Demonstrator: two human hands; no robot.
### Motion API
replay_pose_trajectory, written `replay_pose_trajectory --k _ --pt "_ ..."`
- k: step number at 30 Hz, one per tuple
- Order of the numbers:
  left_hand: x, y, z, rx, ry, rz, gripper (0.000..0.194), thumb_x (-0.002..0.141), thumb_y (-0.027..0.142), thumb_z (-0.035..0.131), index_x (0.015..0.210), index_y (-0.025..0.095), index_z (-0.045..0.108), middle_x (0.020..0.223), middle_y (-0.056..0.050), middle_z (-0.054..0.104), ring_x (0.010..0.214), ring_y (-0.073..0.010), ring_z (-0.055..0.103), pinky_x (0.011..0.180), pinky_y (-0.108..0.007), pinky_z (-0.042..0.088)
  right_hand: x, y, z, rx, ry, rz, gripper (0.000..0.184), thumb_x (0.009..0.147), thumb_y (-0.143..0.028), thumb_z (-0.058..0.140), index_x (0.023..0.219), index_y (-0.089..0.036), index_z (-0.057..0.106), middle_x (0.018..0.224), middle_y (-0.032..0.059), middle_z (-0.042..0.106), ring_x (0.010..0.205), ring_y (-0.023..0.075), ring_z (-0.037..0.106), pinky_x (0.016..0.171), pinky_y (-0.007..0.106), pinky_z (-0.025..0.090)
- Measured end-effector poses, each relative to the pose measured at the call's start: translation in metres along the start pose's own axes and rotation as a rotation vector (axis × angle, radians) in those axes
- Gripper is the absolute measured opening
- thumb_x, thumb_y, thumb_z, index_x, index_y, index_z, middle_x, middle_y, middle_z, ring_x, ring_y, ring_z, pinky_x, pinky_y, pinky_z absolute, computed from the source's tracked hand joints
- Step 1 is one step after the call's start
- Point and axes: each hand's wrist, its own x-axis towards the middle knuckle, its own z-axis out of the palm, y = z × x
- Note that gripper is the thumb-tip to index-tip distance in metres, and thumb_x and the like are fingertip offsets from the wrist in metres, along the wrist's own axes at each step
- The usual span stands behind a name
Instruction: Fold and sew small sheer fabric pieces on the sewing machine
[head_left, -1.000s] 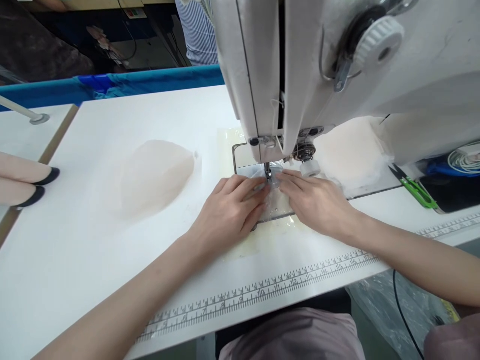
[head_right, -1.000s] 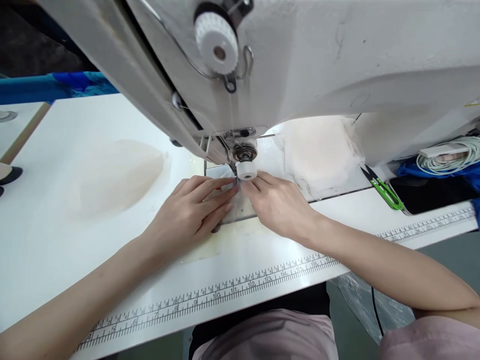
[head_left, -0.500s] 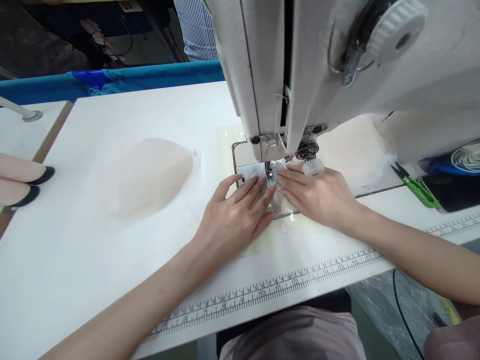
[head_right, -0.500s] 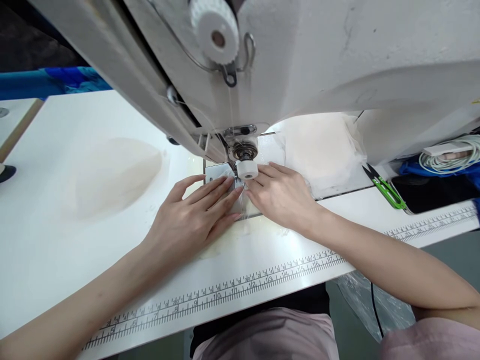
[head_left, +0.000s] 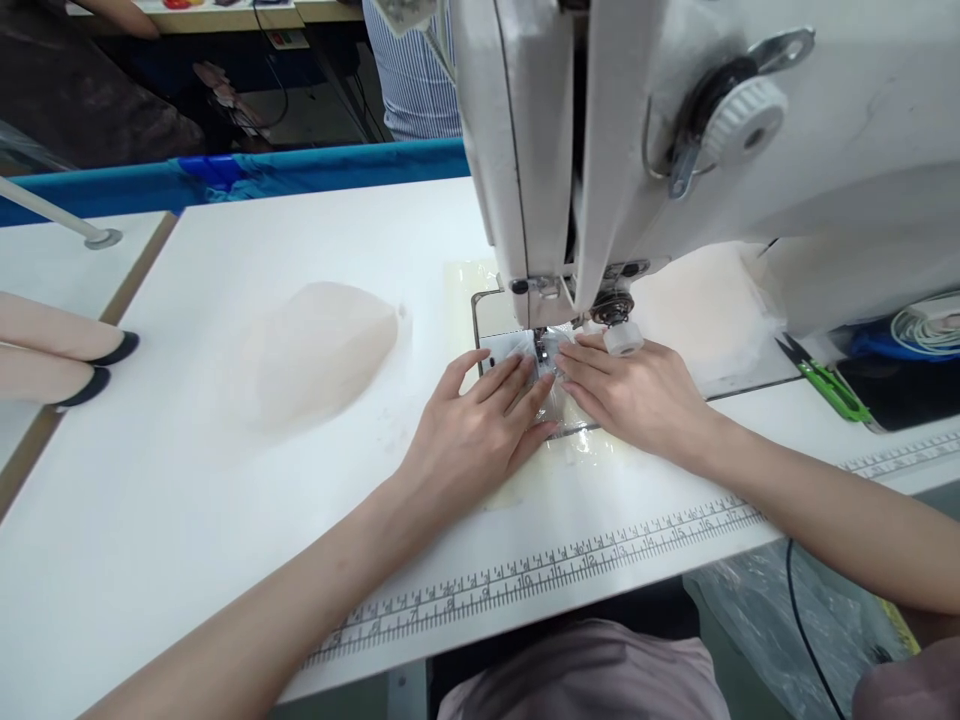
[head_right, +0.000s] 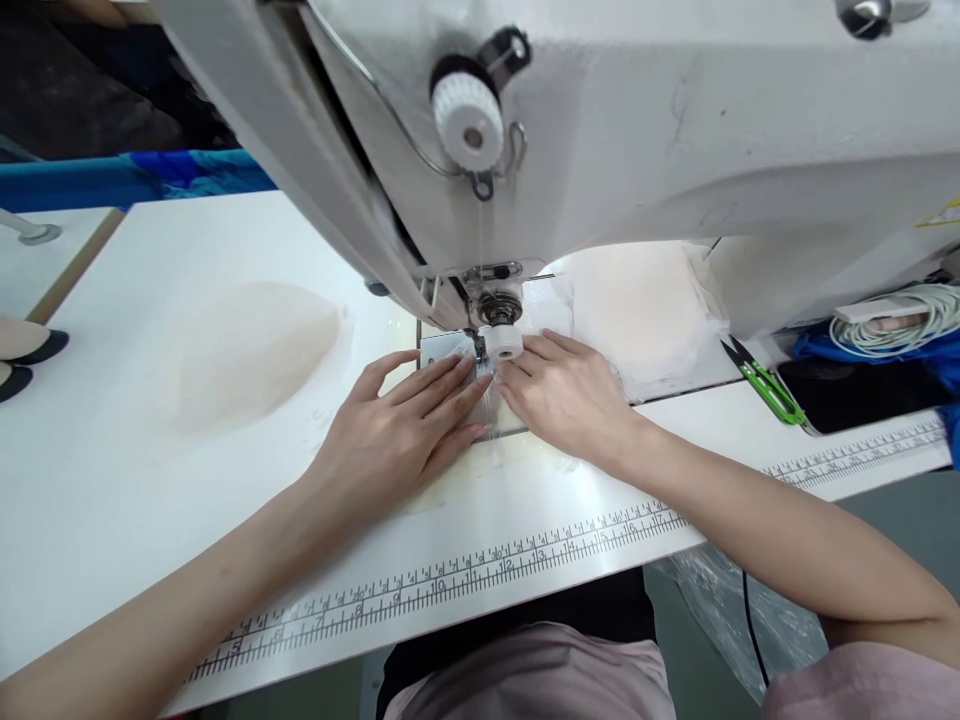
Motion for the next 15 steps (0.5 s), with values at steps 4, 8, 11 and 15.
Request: replay_pose_trajectory --k 4,8,11,15 --pt "0.000 0.001 0.001 0.005 0.011 -0.004 0.038 0.097 0.036 0.048 0.121 0.009 0.060 0.120 -0.016 0.066 0.115 -0.0268 0.062 0.099 -0.048 0.044 0.000 -0.001 -0.001 0.002 -0.015 -0.012 0.027 0.095 -0.022 0.051 0.111 -0.010 0.068 0.108 0.0068 0.073 0.095 0.0190 0.066 0.083 0.032 0.050" --pt "-0.004 -0.001 -0.004 -0.033 0.038 0.047 0.051 0.094 0.049 0.049 0.123 0.008 0.059 0.119 -0.017 0.067 0.113 -0.0310 0.062 0.099 -0.053 0.044 0.000 -0.001 -0.003 0.053 0.034 -0.075 0.023 0.094 -0.017 0.050 0.104 -0.012 0.070 0.107 0.0058 0.073 0.098 0.0192 0.065 0.084 0.032 0.050" --pt "-0.007 -0.004 -0.009 -0.081 0.080 0.149 0.044 0.091 0.045 0.055 0.117 0.009 0.061 0.112 -0.014 0.070 0.104 -0.0273 0.066 0.094 -0.045 0.050 -0.002 0.000 -0.008 0.153 0.059 -0.137 0.021 0.092 -0.011 0.050 0.092 -0.014 0.070 0.098 0.0027 0.074 0.089 0.0166 0.067 0.078 0.029 0.050" --pt "-0.009 -0.005 -0.008 -0.097 0.139 0.174 0.019 0.089 0.015 0.060 0.105 0.006 0.063 0.103 -0.013 0.073 0.094 -0.0232 0.070 0.084 -0.037 0.055 -0.006 0.002 -0.012 0.320 0.017 -0.177 0.033 0.091 -0.041 0.054 0.090 -0.013 0.069 0.090 0.0063 0.072 0.083 0.0205 0.066 0.070 0.033 0.050"
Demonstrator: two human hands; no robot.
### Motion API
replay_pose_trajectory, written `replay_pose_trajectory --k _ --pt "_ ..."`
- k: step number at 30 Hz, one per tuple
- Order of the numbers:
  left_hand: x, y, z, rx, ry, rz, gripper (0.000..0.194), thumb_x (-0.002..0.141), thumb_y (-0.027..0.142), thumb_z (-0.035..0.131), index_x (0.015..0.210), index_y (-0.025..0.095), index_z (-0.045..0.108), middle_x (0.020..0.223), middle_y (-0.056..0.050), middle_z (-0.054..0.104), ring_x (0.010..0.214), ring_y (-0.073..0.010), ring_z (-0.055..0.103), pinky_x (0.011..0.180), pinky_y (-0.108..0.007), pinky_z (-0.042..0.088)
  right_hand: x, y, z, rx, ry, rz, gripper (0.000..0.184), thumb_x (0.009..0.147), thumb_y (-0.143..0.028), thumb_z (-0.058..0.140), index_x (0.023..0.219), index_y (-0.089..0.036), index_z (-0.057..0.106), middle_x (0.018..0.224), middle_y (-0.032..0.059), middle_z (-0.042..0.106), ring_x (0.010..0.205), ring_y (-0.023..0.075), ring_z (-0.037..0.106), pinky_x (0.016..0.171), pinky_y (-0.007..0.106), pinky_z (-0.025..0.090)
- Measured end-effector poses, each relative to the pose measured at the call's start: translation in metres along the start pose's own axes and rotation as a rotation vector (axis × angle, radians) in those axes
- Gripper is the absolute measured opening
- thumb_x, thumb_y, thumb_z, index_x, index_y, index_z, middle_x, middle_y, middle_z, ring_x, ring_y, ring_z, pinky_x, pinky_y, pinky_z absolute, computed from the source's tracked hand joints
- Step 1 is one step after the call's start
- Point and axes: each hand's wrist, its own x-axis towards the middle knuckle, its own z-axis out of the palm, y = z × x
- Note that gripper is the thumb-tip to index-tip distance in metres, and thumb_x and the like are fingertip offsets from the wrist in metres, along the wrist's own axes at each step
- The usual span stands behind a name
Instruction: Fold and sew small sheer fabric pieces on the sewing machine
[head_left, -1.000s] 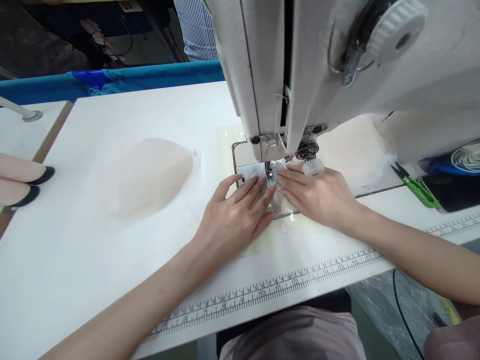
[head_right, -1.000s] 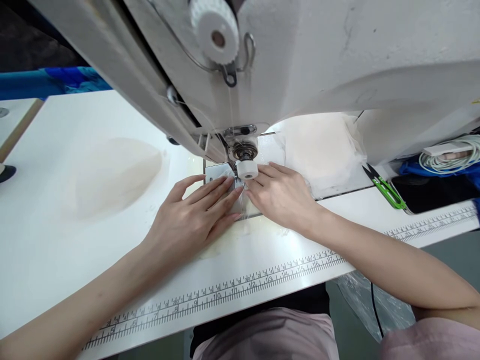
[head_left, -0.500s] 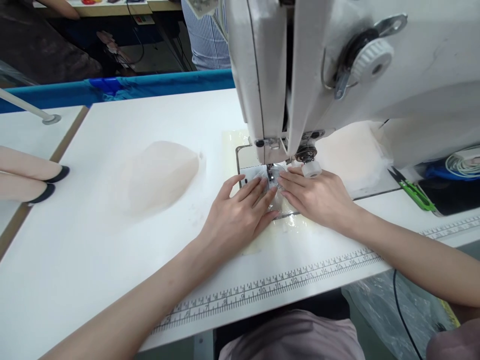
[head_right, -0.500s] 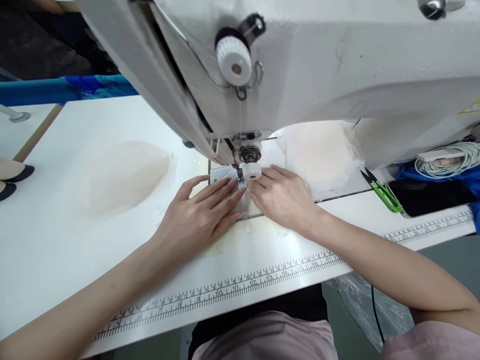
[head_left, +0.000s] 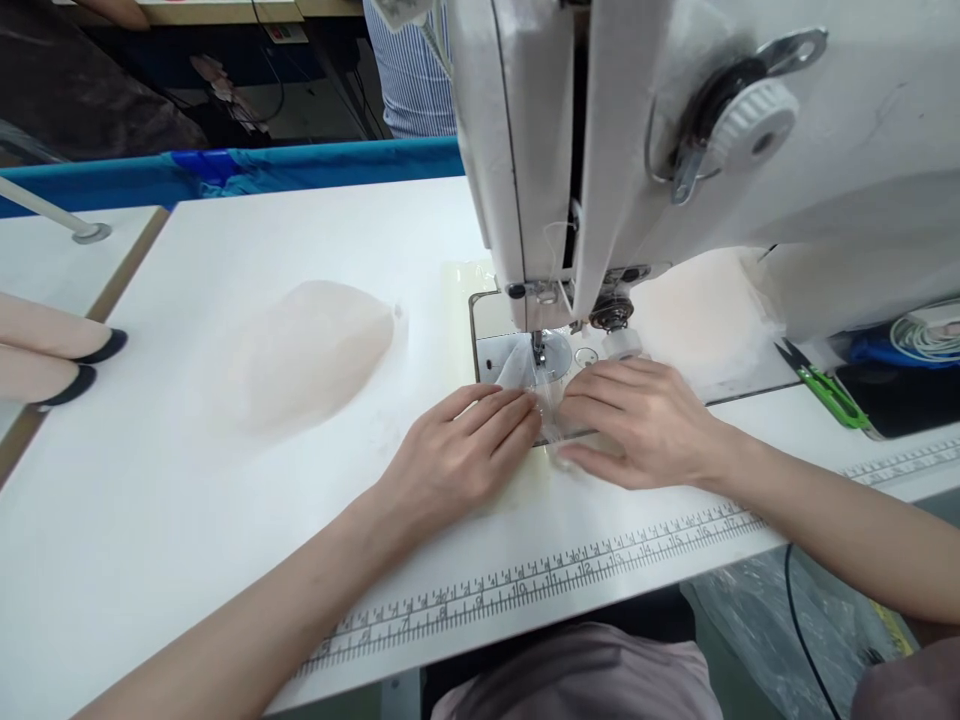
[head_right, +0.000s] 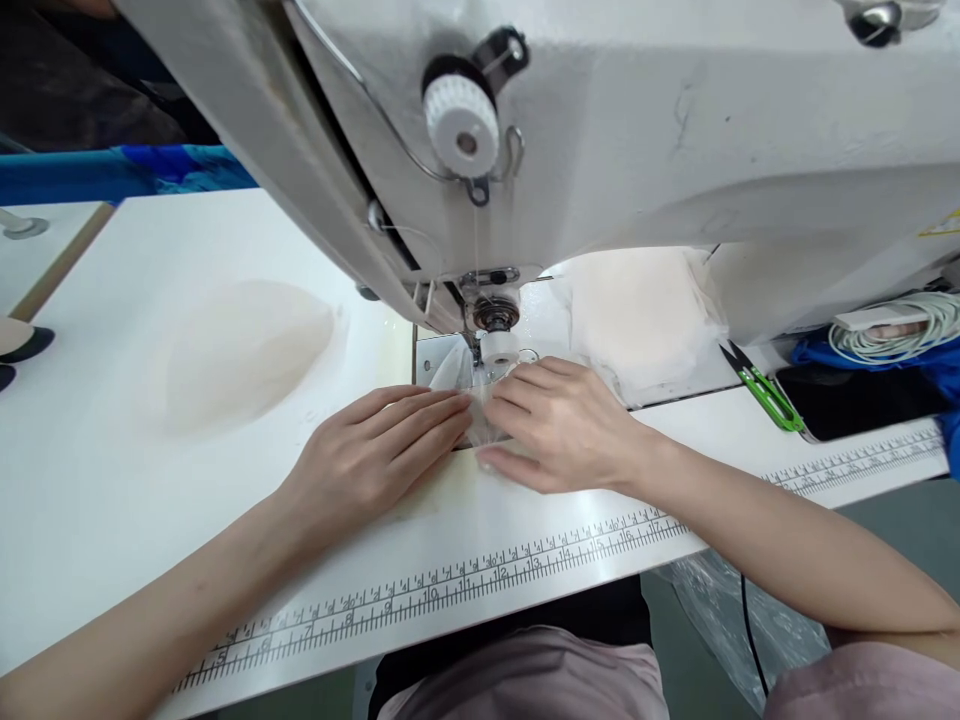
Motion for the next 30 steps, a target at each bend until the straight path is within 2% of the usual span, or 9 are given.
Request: replay_pose_trajectory --k 2,3,5,7,8,10,16,20,30 --pt "0.000 0.001 0.002 -0.050 0.023 -0.064 0.014 0.087 0.008 0.059 0.101 0.007 0.062 0.098 -0.012 0.074 0.091 -0.0217 0.070 0.081 -0.035 0.055 -0.001 0.000 -0.001 0.043 -0.027 0.005 0.055 0.085 -0.062 0.053 0.098 -0.010 0.068 0.095 0.0090 0.071 0.087 0.0244 0.065 0.071 0.037 0.050" --pt "0.001 0.001 0.003 -0.082 0.033 -0.102 0.012 0.087 0.008 0.059 0.099 0.008 0.062 0.095 -0.010 0.074 0.090 -0.0204 0.070 0.080 -0.034 0.055 -0.001 0.000 -0.001 0.038 -0.039 0.016 0.058 0.084 -0.063 0.054 0.101 -0.010 0.067 0.097 0.0096 0.071 0.090 0.0253 0.064 0.073 0.037 0.050" --pt "0.002 0.003 0.003 -0.121 0.037 -0.147 0.008 0.088 0.012 0.059 0.096 0.010 0.062 0.094 -0.009 0.074 0.089 -0.0191 0.069 0.078 -0.032 0.055 0.000 0.000 0.000 -0.025 -0.050 0.035 0.040 0.089 -0.047 0.057 0.103 -0.010 0.067 0.101 0.0083 0.071 0.092 0.0234 0.064 0.073 0.036 0.050" --pt "0.004 0.005 0.003 -0.109 0.021 -0.144 0.020 0.089 0.025 0.062 0.101 0.008 0.062 0.102 -0.013 0.073 0.093 -0.0219 0.069 0.078 -0.035 0.055 0.001 -0.001 0.001 -0.109 -0.028 0.020 0.016 0.091 -0.020 0.056 0.097 -0.013 0.068 0.103 0.0048 0.072 0.090 0.0191 0.065 0.072 0.032 0.050" --pt "0.004 0.006 0.002 -0.088 0.007 -0.136 0.031 0.089 0.032 0.062 0.106 0.007 0.062 0.109 -0.015 0.071 0.095 -0.0243 0.068 0.077 -0.036 0.056 0.001 -0.001 0.001 -0.141 -0.006 0.000 0.016 0.089 -0.012 0.054 0.093 -0.014 0.069 0.103 0.0029 0.073 0.089 0.0174 0.066 0.073 0.031 0.051" --pt "0.004 0.008 0.001 -0.039 -0.028 -0.123 0.047 0.088 0.042 0.061 0.117 0.005 0.060 0.119 -0.017 0.067 0.100 -0.0280 0.067 0.076 -0.039 0.056 0.000 -0.002 0.001 -0.165 0.040 -0.047 0.018 0.088 -0.007 0.055 0.090 -0.016 0.070 0.099 0.0006 0.074 0.088 0.0160 0.067 0.077 0.030 0.052" --pt "-0.002 0.010 0.002 0.050 -0.098 -0.089 0.031 0.090 0.014 0.055 0.120 0.005 0.061 0.118 -0.014 0.068 0.112 -0.0253 0.063 0.093 -0.039 0.052 -0.001 -0.006 0.003 -0.120 0.080 -0.089 0.017 0.089 -0.009 0.057 0.083 -0.016 0.071 0.095 0.0000 0.075 0.091 0.0155 0.068 0.096 0.034 0.053" --pt "-0.003 0.009 0.005 0.026 -0.072 -0.089 0.032 0.090 0.015 0.056 0.121 0.006 0.060 0.119 -0.014 0.067 0.113 -0.0253 0.063 0.096 -0.040 0.053 0.001 -0.008 0.005 -0.111 0.079 -0.085 0.015 0.088 -0.009 0.058 0.090 -0.014 0.072 0.094 0.0007 0.075 0.089 0.0159 0.069 0.095 0.035 0.055" --pt "-0.005 0.011 0.003 0.085 -0.115 -0.074 0.032 0.092 0.016 0.054 0.120 0.002 0.060 0.121 -0.017 0.065 0.114 -0.0273 0.062 0.098 -0.041 0.053 -0.001 -0.008 0.003 -0.067 0.087 -0.087 0.021 0.089 -0.008 0.056 0.077 -0.017 0.072 0.088 -0.0009 0.076 0.083 0.0135 0.070 0.093 0.033 0.057"
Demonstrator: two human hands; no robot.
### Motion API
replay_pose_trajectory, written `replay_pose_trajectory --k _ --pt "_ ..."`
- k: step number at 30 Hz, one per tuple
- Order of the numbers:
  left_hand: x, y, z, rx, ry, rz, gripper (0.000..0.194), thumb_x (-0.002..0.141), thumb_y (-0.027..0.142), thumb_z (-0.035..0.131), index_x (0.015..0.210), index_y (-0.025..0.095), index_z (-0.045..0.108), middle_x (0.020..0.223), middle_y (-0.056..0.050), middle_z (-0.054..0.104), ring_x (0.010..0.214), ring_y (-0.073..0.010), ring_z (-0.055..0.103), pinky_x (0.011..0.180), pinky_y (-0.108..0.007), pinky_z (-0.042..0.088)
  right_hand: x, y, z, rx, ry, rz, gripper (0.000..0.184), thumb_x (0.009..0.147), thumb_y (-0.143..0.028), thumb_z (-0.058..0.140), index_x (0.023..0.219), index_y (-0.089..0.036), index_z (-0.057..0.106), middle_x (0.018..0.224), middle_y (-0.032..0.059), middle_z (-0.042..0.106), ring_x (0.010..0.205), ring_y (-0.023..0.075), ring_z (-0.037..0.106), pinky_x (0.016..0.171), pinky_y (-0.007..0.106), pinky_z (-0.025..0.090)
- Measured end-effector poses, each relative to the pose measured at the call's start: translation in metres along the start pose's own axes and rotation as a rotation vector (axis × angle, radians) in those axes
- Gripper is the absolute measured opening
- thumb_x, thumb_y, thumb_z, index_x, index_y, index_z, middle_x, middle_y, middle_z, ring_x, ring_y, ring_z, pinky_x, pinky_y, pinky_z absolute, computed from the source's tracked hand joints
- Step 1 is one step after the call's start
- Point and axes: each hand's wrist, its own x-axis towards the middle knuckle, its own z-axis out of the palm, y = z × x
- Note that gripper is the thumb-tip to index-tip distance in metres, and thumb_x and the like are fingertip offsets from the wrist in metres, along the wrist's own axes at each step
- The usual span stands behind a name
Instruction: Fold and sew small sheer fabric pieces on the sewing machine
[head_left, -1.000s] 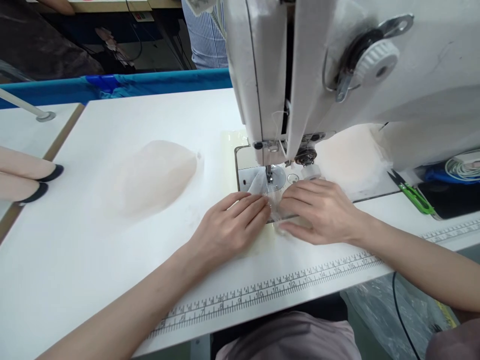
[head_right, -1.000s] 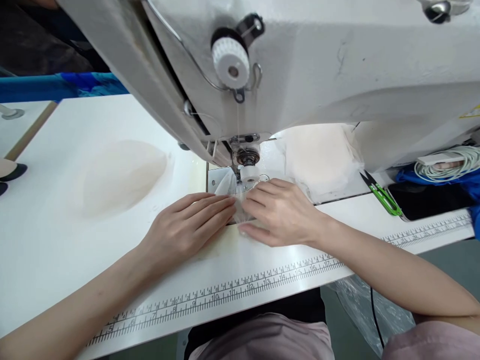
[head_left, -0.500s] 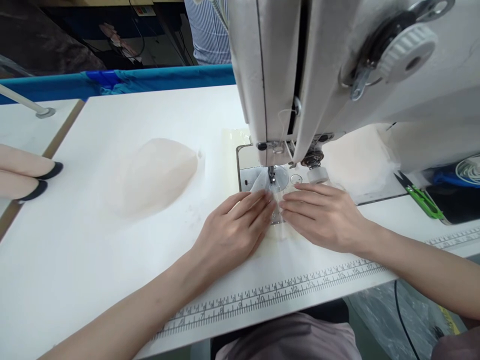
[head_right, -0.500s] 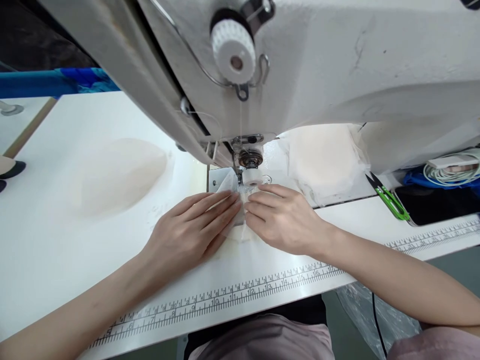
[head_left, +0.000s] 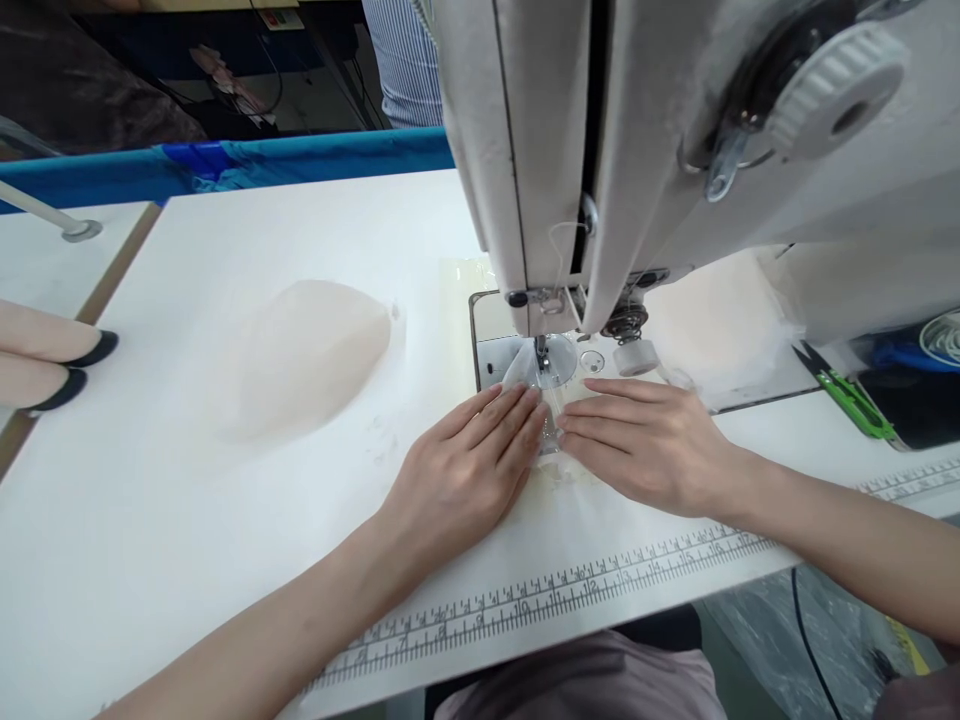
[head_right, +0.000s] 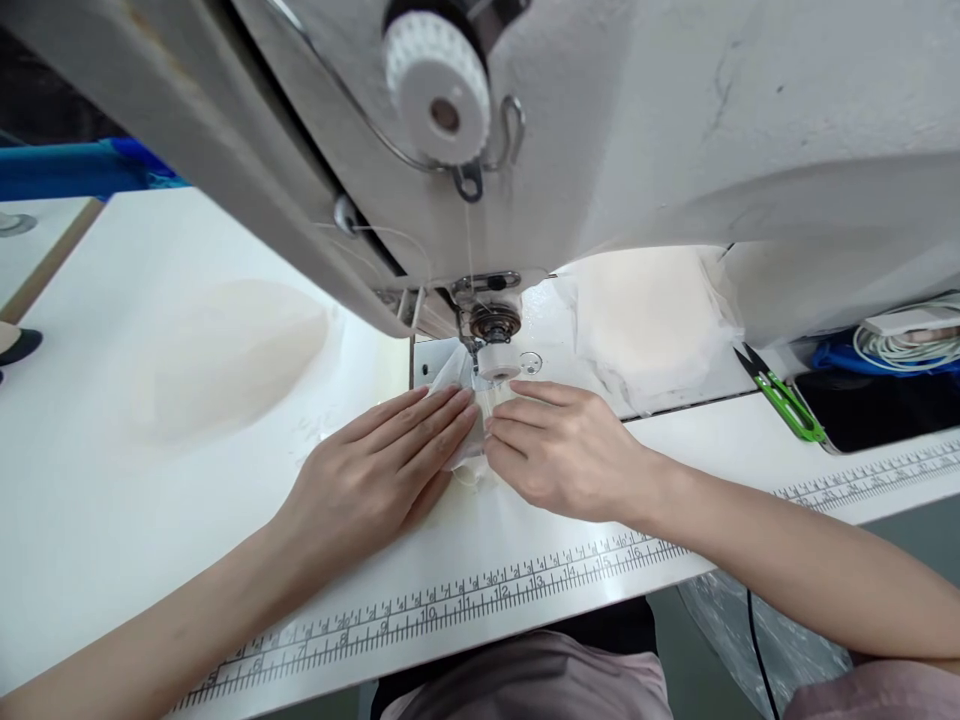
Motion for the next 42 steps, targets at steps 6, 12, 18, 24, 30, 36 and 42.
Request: replay_pose_trajectory --k 6,12,18,24,30,36,42 --pt "0.001 -0.001 0.000 -0.006 -0.014 0.004 0.033 0.092 0.016 0.053 0.121 0.002 0.060 0.122 -0.017 0.064 0.115 -0.0276 0.062 0.100 -0.043 0.052 0.001 0.000 0.000 0.019 -0.002 0.006 0.019 0.087 -0.006 0.057 0.079 -0.015 0.072 0.090 0.0013 0.076 0.084 0.0151 0.071 0.093 0.034 0.057" --pt "0.003 -0.004 -0.001 -0.030 -0.009 -0.018 0.034 0.091 0.016 0.053 0.122 0.003 0.059 0.123 -0.017 0.064 0.114 -0.0284 0.062 0.100 -0.046 0.052 0.002 0.002 0.000 -0.018 0.012 -0.001 0.022 0.087 -0.004 0.056 0.080 -0.016 0.072 0.092 0.0009 0.076 0.084 0.0146 0.071 0.090 0.032 0.058" --pt "0.007 -0.009 0.003 -0.028 -0.022 -0.056 0.032 0.093 0.016 0.050 0.122 0.007 0.060 0.123 -0.014 0.064 0.116 -0.0268 0.061 0.102 -0.048 0.050 0.002 0.007 0.005 -0.058 0.037 0.001 0.020 0.087 -0.005 0.056 0.083 -0.016 0.072 0.095 0.0013 0.076 0.088 0.0154 0.071 0.087 0.031 0.059" --pt "0.007 -0.007 0.001 -0.061 -0.014 -0.066 0.034 0.091 0.013 0.052 0.124 0.010 0.060 0.124 -0.013 0.064 0.117 -0.0269 0.060 0.104 -0.050 0.048 0.001 0.010 0.009 -0.102 0.050 -0.002 0.018 0.086 -0.003 0.058 0.088 -0.014 0.072 0.097 0.0027 0.076 0.091 0.0173 0.071 0.082 0.031 0.060" --pt "0.005 -0.003 -0.003 -0.024 -0.021 -0.041 0.032 0.091 0.012 0.052 0.121 0.009 0.060 0.121 -0.014 0.066 0.113 -0.0255 0.063 0.104 -0.049 0.048 0.000 0.008 0.008 -0.113 0.031 -0.007 0.019 0.088 -0.004 0.057 0.092 -0.014 0.072 0.100 0.0039 0.075 0.095 0.0179 0.070 0.087 0.033 0.059" --pt "0.007 -0.009 0.003 -0.052 -0.010 -0.082 0.033 0.092 0.013 0.051 0.124 0.012 0.059 0.122 -0.013 0.066 0.114 -0.0258 0.063 0.107 -0.054 0.044 0.000 0.010 0.012 -0.128 0.029 0.028 0.020 0.087 -0.004 0.057 0.094 -0.015 0.073 0.102 0.0035 0.075 0.094 0.0171 0.070 0.085 0.031 0.059" --pt "0.005 -0.003 -0.002 -0.110 0.020 -0.131 0.031 0.092 0.020 0.055 0.121 0.012 0.062 0.118 -0.012 0.068 0.111 -0.0260 0.064 0.111 -0.057 0.037 -0.002 0.005 0.010 -0.122 -0.002 0.019 0.018 0.091 -0.014 0.057 0.099 -0.013 0.072 0.105 0.0076 0.074 0.101 0.0201 0.069 0.092 0.037 0.057"
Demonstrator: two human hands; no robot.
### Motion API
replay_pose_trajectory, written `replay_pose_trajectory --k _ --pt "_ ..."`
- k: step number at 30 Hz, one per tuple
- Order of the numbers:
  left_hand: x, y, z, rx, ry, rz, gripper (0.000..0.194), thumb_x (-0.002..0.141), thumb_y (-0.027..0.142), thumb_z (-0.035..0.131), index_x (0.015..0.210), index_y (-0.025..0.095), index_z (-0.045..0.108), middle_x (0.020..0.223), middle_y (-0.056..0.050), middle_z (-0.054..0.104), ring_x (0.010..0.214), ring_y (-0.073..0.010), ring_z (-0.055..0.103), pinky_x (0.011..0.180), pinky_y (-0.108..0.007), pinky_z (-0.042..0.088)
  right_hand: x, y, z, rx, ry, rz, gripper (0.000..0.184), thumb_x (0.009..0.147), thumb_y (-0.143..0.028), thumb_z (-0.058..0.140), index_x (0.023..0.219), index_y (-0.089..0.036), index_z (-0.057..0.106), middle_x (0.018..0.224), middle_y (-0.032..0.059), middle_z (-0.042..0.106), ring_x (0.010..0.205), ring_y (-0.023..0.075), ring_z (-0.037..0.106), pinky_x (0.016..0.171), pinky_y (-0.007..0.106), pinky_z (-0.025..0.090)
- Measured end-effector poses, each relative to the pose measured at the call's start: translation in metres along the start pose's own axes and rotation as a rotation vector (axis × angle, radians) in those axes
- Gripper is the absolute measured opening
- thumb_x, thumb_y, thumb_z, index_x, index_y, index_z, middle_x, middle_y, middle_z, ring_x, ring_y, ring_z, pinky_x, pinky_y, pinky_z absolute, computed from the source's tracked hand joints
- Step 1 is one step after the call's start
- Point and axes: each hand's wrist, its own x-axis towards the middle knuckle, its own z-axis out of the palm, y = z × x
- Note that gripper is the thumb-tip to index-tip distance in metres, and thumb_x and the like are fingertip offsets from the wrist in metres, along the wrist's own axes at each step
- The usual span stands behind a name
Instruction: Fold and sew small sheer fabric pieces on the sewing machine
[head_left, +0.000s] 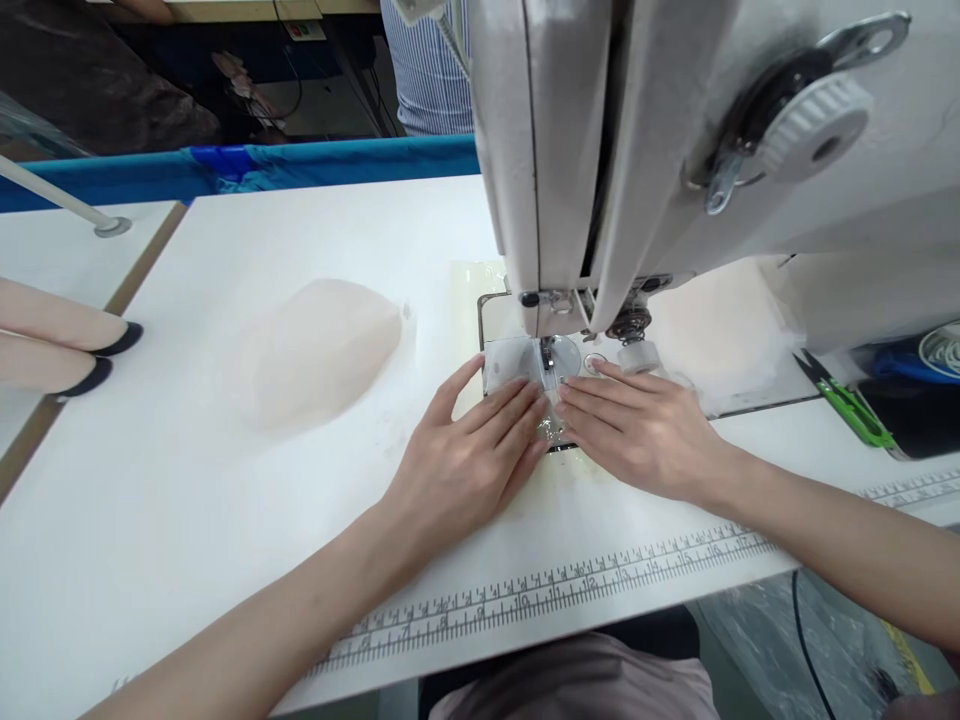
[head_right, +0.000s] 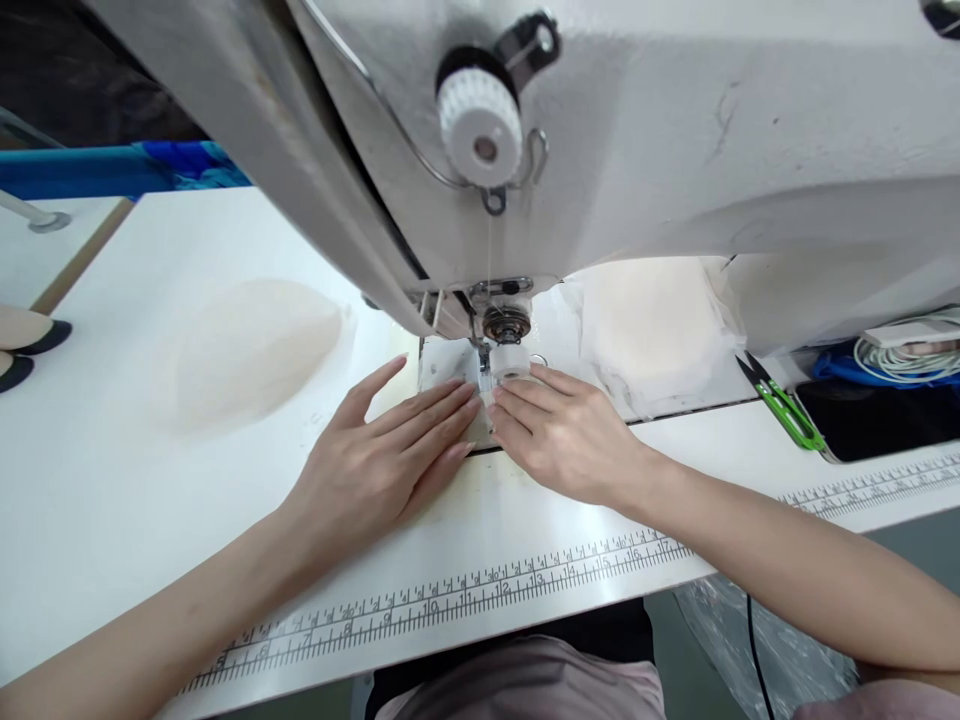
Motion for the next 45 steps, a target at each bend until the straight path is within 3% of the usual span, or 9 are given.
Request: replay_pose_trajectory --k 11,21,31,39,45 --pt "0.003 -0.006 0.006 0.019 -0.003 -0.044 0.034 0.095 0.024 0.051 0.126 0.016 0.058 0.123 -0.012 0.065 0.113 -0.0283 0.063 0.111 -0.062 0.033 0.003 0.003 0.006 -0.009 0.013 0.047 0.018 0.092 -0.020 0.058 0.096 -0.011 0.073 0.101 0.0096 0.074 0.092 0.0199 0.070 0.093 0.037 0.054" --pt "0.003 -0.006 0.007 0.084 -0.007 -0.039 0.034 0.095 0.029 0.052 0.124 0.011 0.058 0.122 -0.014 0.065 0.114 -0.0269 0.063 0.109 -0.057 0.037 0.005 0.003 0.007 -0.088 -0.018 0.088 0.024 0.096 -0.025 0.052 0.097 -0.012 0.072 0.101 0.0060 0.075 0.085 0.0168 0.069 0.094 0.036 0.051" --pt "0.006 -0.010 0.012 0.061 -0.008 -0.081 0.035 0.097 0.031 0.048 0.124 0.011 0.059 0.123 -0.014 0.065 0.116 -0.0272 0.061 0.112 -0.060 0.031 0.007 0.006 0.005 -0.107 -0.107 0.109 0.029 0.097 -0.026 0.048 0.106 -0.010 0.070 0.096 0.0093 0.075 0.085 0.0196 0.069 0.095 0.037 0.051" --pt "0.009 -0.014 0.015 0.029 -0.063 -0.155 0.041 0.100 0.036 0.040 0.129 0.012 0.056 0.129 -0.013 0.061 0.123 -0.0266 0.056 0.118 -0.058 0.021 0.009 0.009 0.002 -0.143 -0.226 0.162 0.033 0.100 -0.029 0.042 0.114 -0.013 0.068 0.104 0.0063 0.074 0.099 0.0191 0.066 0.107 0.040 0.042" --pt "0.010 -0.018 0.016 -0.012 -0.089 -0.212 0.045 0.101 0.039 0.034 0.132 0.013 0.054 0.132 -0.012 0.059 0.128 -0.0276 0.052 0.119 -0.057 0.015 0.006 0.012 0.002 -0.130 -0.184 0.143 0.035 0.100 -0.032 0.042 0.115 -0.014 0.067 0.109 0.0065 0.072 0.104 0.0204 0.064 0.111 0.041 0.037"
